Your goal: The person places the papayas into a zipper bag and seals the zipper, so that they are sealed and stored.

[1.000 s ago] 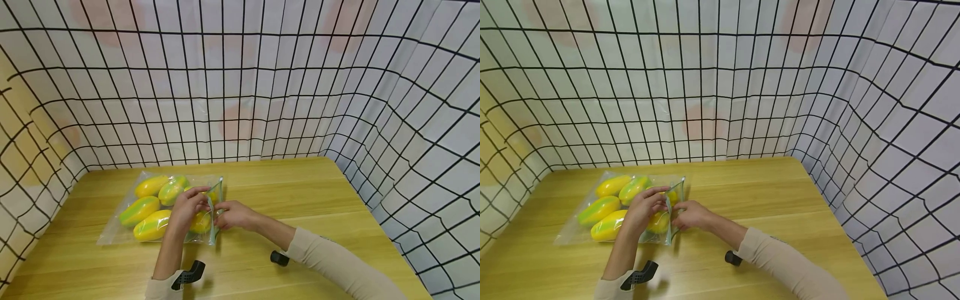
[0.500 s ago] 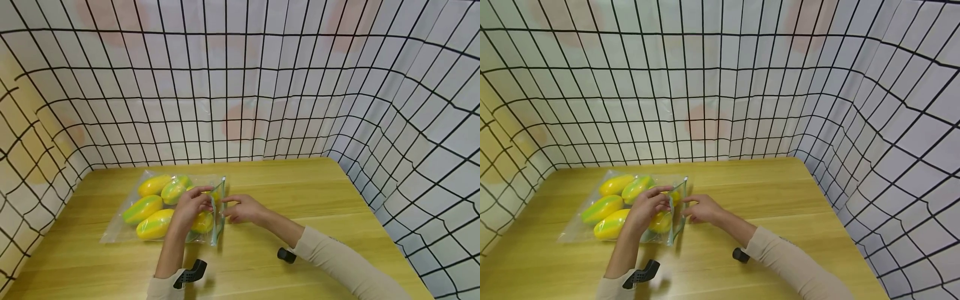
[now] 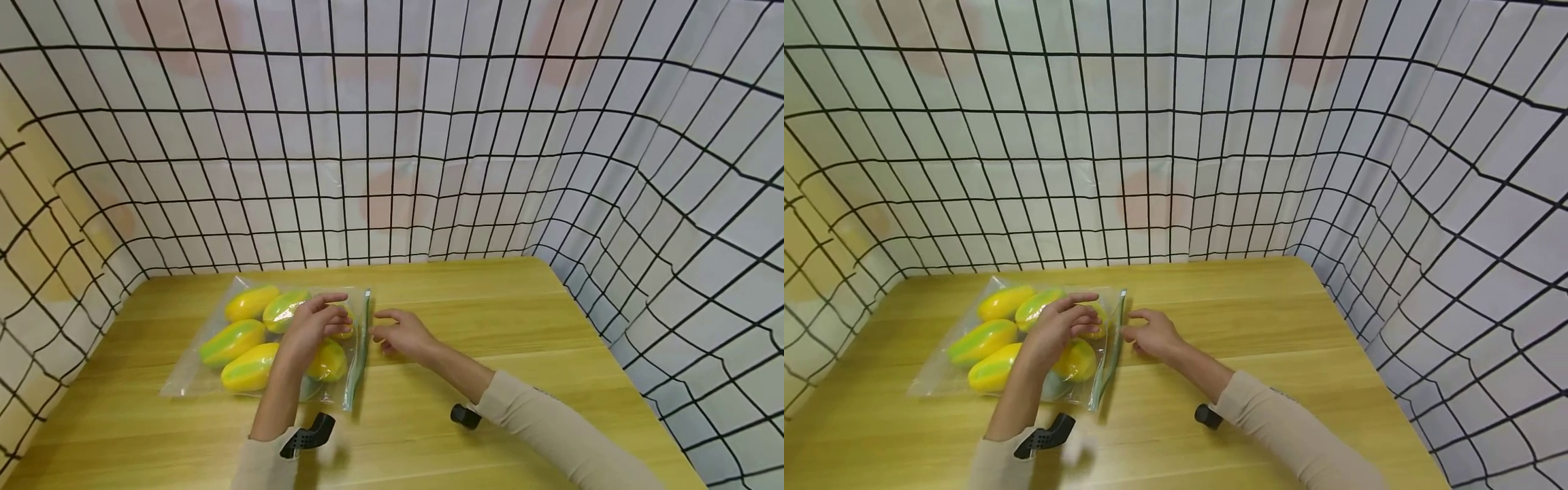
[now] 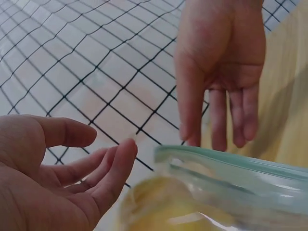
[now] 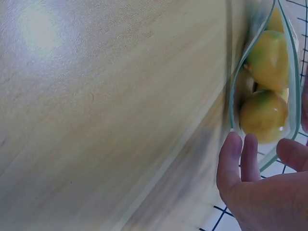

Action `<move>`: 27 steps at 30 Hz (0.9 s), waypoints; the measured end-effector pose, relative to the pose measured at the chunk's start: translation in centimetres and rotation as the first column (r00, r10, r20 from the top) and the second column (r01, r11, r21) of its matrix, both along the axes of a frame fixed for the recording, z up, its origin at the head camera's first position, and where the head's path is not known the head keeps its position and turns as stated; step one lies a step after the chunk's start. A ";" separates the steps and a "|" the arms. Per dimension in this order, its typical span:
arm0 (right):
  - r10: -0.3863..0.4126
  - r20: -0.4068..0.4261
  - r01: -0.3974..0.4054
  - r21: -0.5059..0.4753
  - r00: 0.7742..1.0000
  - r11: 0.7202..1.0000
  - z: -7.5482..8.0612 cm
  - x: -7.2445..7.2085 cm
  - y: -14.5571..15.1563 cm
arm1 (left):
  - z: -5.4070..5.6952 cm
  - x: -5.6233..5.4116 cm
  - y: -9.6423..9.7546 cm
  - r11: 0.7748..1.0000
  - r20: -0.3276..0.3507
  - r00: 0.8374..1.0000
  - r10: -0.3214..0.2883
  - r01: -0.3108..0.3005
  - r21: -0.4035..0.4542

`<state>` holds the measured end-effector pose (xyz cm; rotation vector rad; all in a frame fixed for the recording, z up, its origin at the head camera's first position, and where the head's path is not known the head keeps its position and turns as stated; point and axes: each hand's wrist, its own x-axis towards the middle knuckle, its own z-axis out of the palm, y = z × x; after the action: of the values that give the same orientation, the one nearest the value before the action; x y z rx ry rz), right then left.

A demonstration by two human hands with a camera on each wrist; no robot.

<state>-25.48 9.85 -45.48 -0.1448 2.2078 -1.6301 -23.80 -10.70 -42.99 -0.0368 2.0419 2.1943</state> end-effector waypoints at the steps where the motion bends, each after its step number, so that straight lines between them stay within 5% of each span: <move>1: -0.009 0.002 0.009 -0.007 1.000 1.000 0.0 -0.1 0.0 | 0.3 -0.3 0.0 1.000 -0.004 1.000 -0.004 0.004 -0.014; 9: -0.113 -0.018 0.112 -0.047 0.993 0.993 -0.1 -0.9 -0.3 | 3.5 -3.4 0.4 0.987 -0.052 0.998 -0.040 0.031 -0.157; 14: -0.142 -0.007 0.142 -0.048 0.990 0.989 0.2 -1.8 -0.4 | 4.3 -5.6 1.0 0.951 -0.086 0.994 -0.074 0.045 -0.306; 21: -0.143 0.000 0.143 -0.017 0.990 0.990 0.1 -3.0 -0.9 | 4.2 -8.2 1.6 0.876 -0.079 0.993 -0.091 0.042 -0.481; 27: -0.168 0.046 0.169 -0.013 0.985 0.986 -0.6 -4.5 -1.8 | 2.7 -9.6 1.6 0.816 -0.083 0.995 -0.053 -0.005 -0.578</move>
<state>-29.97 8.07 -46.12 0.0752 2.2249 -1.7228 -33.38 -9.10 -40.30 0.0303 2.6682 1.4954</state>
